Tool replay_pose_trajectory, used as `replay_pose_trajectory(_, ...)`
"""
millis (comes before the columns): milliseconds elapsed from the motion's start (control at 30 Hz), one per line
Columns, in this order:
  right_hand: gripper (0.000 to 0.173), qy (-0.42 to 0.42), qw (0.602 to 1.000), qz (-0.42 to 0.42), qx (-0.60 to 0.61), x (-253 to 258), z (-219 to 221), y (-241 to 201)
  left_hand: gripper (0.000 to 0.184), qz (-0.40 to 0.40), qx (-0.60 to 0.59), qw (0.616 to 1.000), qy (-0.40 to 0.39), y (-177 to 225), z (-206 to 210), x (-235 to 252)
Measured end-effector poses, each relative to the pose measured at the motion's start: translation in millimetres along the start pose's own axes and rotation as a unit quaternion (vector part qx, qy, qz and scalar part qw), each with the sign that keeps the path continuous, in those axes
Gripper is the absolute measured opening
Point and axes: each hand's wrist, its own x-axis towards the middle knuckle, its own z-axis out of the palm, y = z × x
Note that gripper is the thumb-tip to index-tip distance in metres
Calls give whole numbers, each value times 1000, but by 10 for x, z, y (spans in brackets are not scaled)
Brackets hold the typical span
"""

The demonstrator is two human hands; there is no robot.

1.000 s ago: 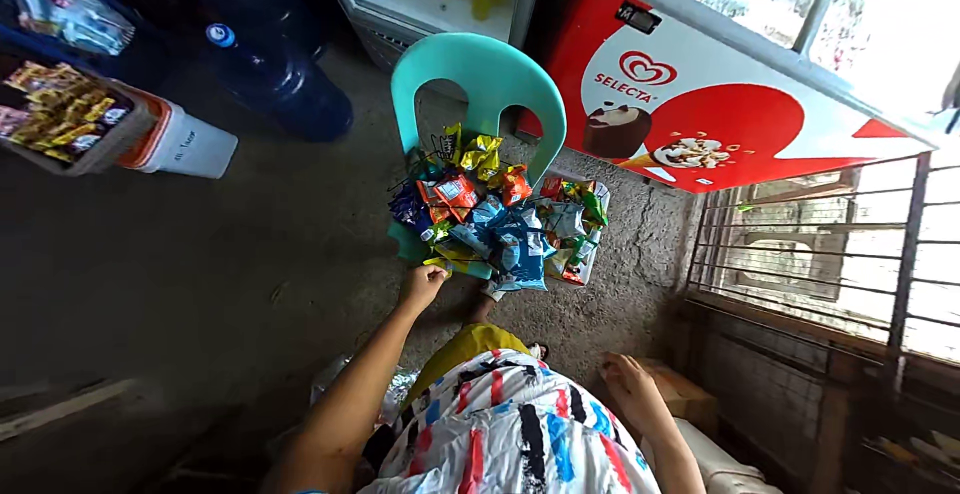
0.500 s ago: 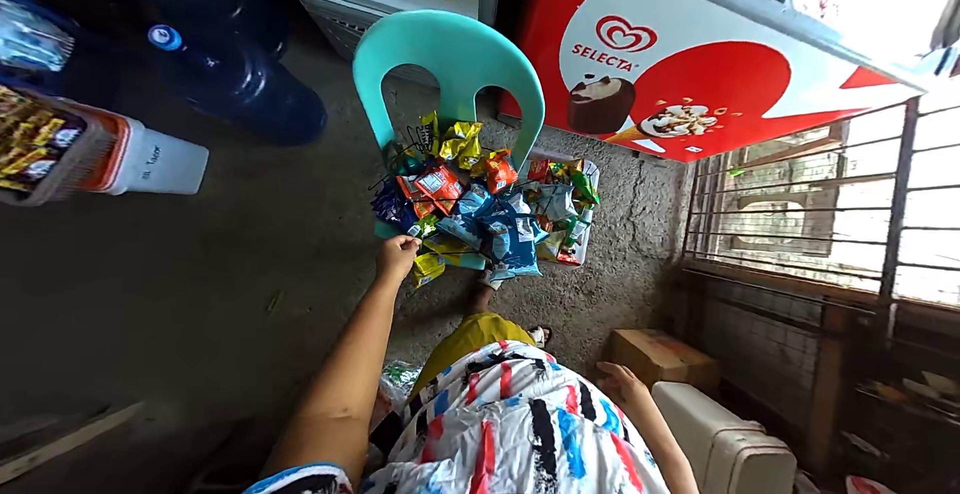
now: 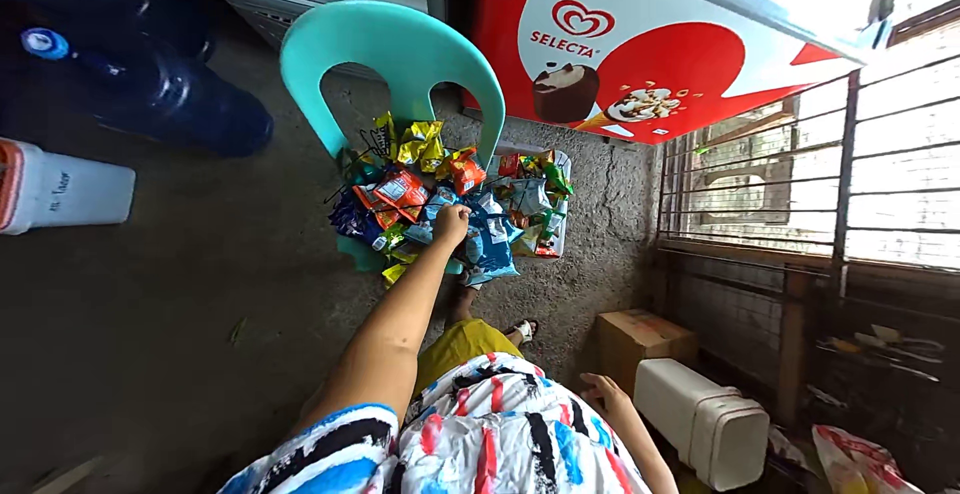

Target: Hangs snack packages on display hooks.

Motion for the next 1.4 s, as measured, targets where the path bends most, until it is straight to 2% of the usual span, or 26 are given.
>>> replay_pose_trajectory(67, 39, 0, 1000, 11, 11, -33, 42, 34, 26, -10, 13, 1000, -9, 99, 60, 111)
replay_pose_trajectory(133, 37, 22, 999, 1, 23, -30, 188, 248, 27, -52, 35, 998, -19, 186, 122, 186)
replay_pose_trajectory(233, 37, 37, 998, -3, 49, -52, 365, 465, 43, -138, 88, 986, -42, 328, 197, 218)
replay_pose_trajectory(300, 37, 24, 997, 14, 69, -86, 390, 460, 46, -172, 122, 977, -40, 443, 219, 193)
replay_pose_trajectory(467, 38, 5, 995, 43, 87, -97, 406, 446, 54, -210, 126, 968, -47, 551, 274, 242)
replay_pose_trajectory(600, 38, 32, 995, 20, 96, -50, 513, 561, 57, -212, 126, 967, -66, 515, 320, 270)
replay_pose_trajectory(700, 40, 13, 993, 33, 111, -98, 392, 444, 45, -219, 96, 969, -60, 466, 380, 264)
replay_pose_trajectory(967, 40, -10, 994, 31, 106, -85, 316, 552, 47, -289, -75, 954, -25, 348, 424, -23)
replay_pose_trajectory(1033, 41, -9, 994, 18, 104, -60, 344, 631, 42, -289, -104, 952, -15, 281, 447, -130)
replay_pose_trajectory(1233, 41, 25, 993, -7, 114, 1, 459, 919, 24, -221, -171, 960, -21, 160, 477, -572)
replay_pose_trajectory(1400, 39, 89, 986, -71, 120, 124, 692, 1423, 26, -150, -152, 975, -59, 107, 509, -1163)
